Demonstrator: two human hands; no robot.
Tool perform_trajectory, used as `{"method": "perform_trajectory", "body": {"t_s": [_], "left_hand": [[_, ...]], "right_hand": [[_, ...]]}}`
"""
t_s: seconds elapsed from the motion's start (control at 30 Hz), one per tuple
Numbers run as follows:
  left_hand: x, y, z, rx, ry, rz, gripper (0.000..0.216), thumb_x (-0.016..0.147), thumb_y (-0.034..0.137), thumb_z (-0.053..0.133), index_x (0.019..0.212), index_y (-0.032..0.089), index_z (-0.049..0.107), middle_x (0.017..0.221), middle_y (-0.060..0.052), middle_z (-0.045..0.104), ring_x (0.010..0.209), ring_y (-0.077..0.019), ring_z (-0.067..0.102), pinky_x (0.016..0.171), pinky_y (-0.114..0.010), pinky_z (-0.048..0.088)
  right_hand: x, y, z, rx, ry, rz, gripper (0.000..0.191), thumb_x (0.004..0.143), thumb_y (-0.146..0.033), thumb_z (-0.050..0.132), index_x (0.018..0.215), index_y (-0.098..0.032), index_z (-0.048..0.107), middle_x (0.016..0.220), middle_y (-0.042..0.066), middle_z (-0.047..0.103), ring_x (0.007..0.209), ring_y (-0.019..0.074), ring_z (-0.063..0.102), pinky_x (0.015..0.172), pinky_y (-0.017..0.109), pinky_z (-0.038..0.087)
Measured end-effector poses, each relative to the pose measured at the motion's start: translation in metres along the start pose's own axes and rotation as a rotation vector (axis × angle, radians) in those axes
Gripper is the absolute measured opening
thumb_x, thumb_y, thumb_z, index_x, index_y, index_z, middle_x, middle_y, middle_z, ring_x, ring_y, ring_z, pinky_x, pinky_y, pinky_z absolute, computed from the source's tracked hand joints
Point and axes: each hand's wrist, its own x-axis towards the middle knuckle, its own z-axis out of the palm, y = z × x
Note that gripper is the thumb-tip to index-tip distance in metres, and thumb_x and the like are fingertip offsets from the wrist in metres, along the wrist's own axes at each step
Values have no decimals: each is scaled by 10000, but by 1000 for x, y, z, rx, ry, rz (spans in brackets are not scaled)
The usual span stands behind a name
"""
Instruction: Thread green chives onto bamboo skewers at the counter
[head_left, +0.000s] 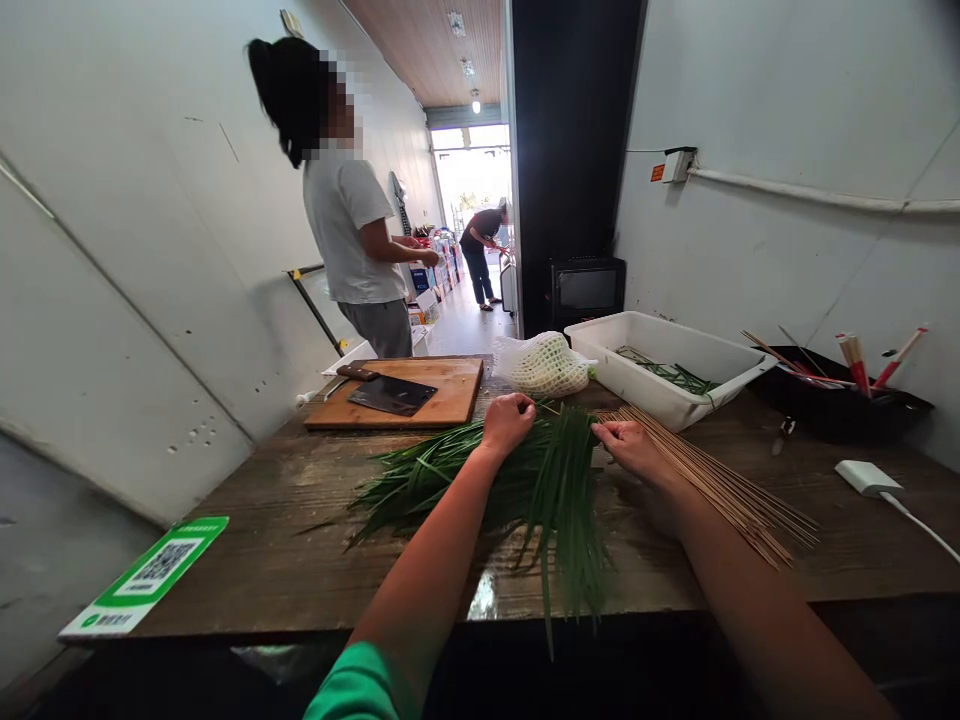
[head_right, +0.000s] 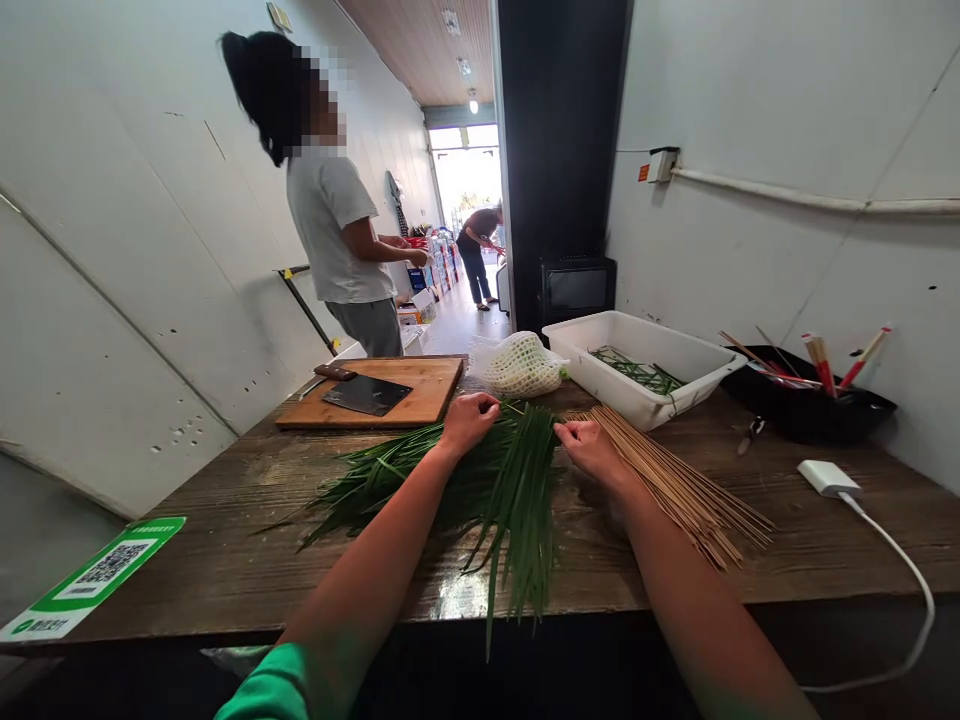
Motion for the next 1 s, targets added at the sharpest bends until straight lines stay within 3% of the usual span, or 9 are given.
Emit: {"method": "perform_trajectory", "body": {"t_s": [0.53, 1.0], "left_hand": [[2, -2, 2, -51, -5, -17, 179, 771, 227, 556, 760, 163, 723, 704, -22, 706, 645, -122, 596, 612, -223, 400], [-1, 3, 3, 78, 12, -4, 200, 796, 253, 559, 869, 188, 733, 830, -41, 729, 764, -149, 631, 725, -247, 436]], "right_hand": [[-1, -1, 2, 6, 4, -14, 458, 776, -555, 351, 499, -197, 417, 459, -29, 323, 486, 109, 343, 481, 247, 240], [-1, -2, 5, -25, 11, -29, 484, 772, -586, 328, 488, -200, 397, 463, -28, 316, 484, 106, 327, 481, 246, 233]]}}
